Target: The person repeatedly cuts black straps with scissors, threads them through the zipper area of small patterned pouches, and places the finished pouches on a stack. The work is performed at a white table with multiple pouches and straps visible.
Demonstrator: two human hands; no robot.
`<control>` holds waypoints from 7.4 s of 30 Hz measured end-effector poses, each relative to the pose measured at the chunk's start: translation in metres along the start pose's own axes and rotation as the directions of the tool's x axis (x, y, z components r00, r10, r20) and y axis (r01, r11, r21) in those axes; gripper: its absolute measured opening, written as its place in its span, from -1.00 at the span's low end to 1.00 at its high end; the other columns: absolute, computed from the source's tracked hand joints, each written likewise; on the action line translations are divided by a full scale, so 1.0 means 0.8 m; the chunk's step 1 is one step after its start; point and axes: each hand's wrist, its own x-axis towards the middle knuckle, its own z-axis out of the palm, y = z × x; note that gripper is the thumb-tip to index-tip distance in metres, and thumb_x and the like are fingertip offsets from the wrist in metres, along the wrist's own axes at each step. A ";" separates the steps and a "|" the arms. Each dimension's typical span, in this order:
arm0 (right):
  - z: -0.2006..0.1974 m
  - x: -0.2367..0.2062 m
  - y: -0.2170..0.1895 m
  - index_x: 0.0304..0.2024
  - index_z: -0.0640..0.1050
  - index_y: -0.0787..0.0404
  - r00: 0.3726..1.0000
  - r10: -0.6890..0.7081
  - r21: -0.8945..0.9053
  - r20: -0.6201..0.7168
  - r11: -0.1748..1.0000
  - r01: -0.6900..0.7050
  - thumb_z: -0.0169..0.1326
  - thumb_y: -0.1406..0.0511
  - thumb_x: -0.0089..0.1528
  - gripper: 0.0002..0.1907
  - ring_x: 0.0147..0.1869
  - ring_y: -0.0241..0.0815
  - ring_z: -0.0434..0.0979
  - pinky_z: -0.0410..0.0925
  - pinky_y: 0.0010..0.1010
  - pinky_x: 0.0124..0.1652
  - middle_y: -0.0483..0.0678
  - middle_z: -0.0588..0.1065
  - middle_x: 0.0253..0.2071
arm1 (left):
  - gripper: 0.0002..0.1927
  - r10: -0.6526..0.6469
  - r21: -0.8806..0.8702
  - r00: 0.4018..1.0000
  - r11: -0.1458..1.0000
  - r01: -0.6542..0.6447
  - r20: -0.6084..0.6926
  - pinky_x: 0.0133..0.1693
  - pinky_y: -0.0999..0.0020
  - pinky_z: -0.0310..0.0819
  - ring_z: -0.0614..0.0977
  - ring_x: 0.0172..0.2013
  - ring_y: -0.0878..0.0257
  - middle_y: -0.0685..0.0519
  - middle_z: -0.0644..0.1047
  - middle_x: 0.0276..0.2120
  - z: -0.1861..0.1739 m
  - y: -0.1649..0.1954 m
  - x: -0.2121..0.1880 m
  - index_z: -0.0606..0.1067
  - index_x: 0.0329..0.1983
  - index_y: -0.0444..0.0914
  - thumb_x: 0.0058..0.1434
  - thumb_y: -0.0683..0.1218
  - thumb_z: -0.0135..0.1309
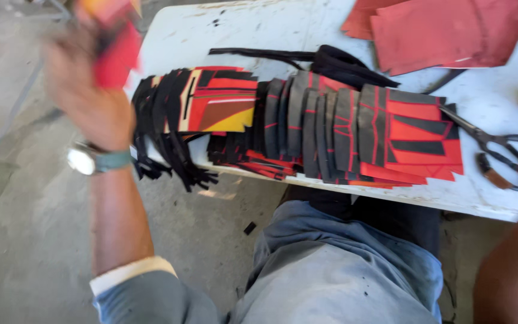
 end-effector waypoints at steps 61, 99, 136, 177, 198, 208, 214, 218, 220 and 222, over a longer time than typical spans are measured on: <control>0.062 -0.020 0.271 -0.08 0.46 0.30 0.660 0.750 0.561 -0.053 0.569 -0.601 0.24 0.50 0.35 -0.80 -0.18 -0.24 0.61 0.58 -0.35 -0.09 -0.02 0.54 -0.20 | -0.78 0.635 -0.726 0.353 0.578 0.373 0.687 -0.21 0.25 0.55 0.71 -0.32 0.09 -0.09 0.66 -0.35 0.304 0.325 0.075 0.64 -0.16 -0.24 0.19 -0.04 0.21; 0.112 -0.003 0.206 0.20 0.42 0.29 0.944 0.254 -0.420 0.212 0.896 -0.146 0.32 0.11 -0.07 -0.18 0.07 0.26 0.51 0.41 -0.05 -0.01 0.20 0.46 0.07 | -0.75 -0.017 -0.793 0.810 -0.222 0.568 0.586 -0.19 0.44 0.61 0.65 -0.27 0.35 0.05 0.62 -0.24 0.195 0.309 0.122 0.43 -0.07 -0.23 0.28 -0.37 0.10; 0.122 0.022 0.128 0.12 0.59 0.22 0.982 0.048 -0.241 0.185 0.971 -0.003 0.24 0.43 0.10 -0.51 -0.09 -0.01 0.56 0.45 -0.24 -0.08 0.01 0.50 -0.19 | -0.52 0.188 -0.603 0.584 0.410 0.684 0.790 -0.27 0.16 0.48 0.56 -0.36 0.14 -0.21 0.60 -0.47 0.217 0.411 0.103 0.57 -0.29 -0.44 0.35 0.13 0.10; -0.042 -0.072 0.076 -0.30 0.58 0.30 0.749 0.504 0.157 0.430 0.775 -0.612 0.19 0.23 0.27 -0.78 -0.38 -0.44 0.41 0.35 -0.48 -0.37 -0.16 0.54 -0.46 | -0.51 0.641 -0.735 0.484 0.193 0.650 0.595 -0.37 0.49 0.52 0.60 -0.46 0.48 0.01 0.65 -0.46 0.054 0.467 0.033 0.51 0.22 -0.33 0.17 -0.22 0.06; -0.035 -0.064 0.077 -0.28 0.62 0.28 0.747 0.481 -0.006 0.459 0.842 -0.539 0.19 0.20 0.24 -0.76 -0.41 -0.27 0.51 0.38 -0.39 -0.36 -0.07 0.57 -0.45 | -0.57 0.722 -0.804 0.454 0.239 0.545 0.522 -0.39 0.40 0.54 0.66 -0.50 0.36 -0.13 0.63 -0.47 0.049 0.457 0.035 0.51 0.15 -0.37 0.20 -0.20 0.02; -0.026 -0.037 0.047 -0.23 0.62 0.14 0.716 0.503 -0.199 0.484 0.860 -0.470 0.20 0.09 0.16 -0.71 -0.47 0.12 0.57 0.39 -0.18 -0.44 0.05 0.58 -0.47 | -0.83 0.531 -0.837 0.655 0.249 0.487 0.538 -0.41 0.27 0.50 0.69 -0.46 0.11 -0.12 0.57 -0.46 0.051 0.480 0.015 0.55 -0.24 -0.35 0.28 -0.11 0.19; -0.025 -0.062 0.037 0.12 0.50 0.12 0.757 0.502 -0.313 0.420 0.862 -0.398 0.18 0.11 0.15 -0.49 -0.37 0.18 0.57 0.34 -0.04 -0.38 0.05 0.61 -0.44 | -0.81 0.440 -0.894 0.807 0.388 0.225 0.394 -0.34 0.13 0.46 0.65 -0.38 0.00 -0.13 0.61 -0.45 0.052 0.491 -0.011 0.57 -0.31 -0.32 0.28 -0.09 0.26; -0.024 -0.094 0.059 0.00 0.55 0.18 0.710 0.543 -0.101 0.449 0.820 -0.563 0.16 0.19 0.25 -0.68 -0.27 -0.06 0.57 0.40 -0.29 -0.25 0.00 0.58 -0.33 | -0.78 0.599 -0.771 0.527 0.270 0.577 0.603 -0.25 0.33 0.57 0.71 -0.28 0.32 -0.11 0.69 -0.31 0.068 0.472 -0.001 0.61 -0.10 -0.33 0.32 -0.08 0.19; -0.026 -0.105 0.075 -0.01 0.55 0.28 0.760 0.473 0.190 0.447 0.779 -0.597 0.14 0.28 0.31 -0.75 -0.10 -0.26 0.53 0.39 -0.39 -0.11 -0.12 0.59 -0.18 | -0.76 0.704 -0.762 0.459 0.179 0.623 0.541 -0.18 0.39 0.58 0.68 -0.20 0.39 -0.08 0.71 -0.23 0.070 0.458 0.008 0.59 0.00 -0.36 0.34 -0.14 0.15; -0.029 -0.111 0.087 -0.07 0.57 0.29 0.710 0.501 0.346 0.495 0.635 -0.690 0.13 0.30 0.34 -0.82 -0.15 -0.39 0.45 0.35 -0.47 -0.14 -0.20 0.55 -0.26 | -0.75 0.765 -0.723 0.394 0.132 0.679 0.510 -0.16 0.44 0.58 0.65 -0.21 0.43 -0.03 0.71 -0.21 0.070 0.449 0.020 0.58 0.05 -0.36 0.34 -0.19 0.10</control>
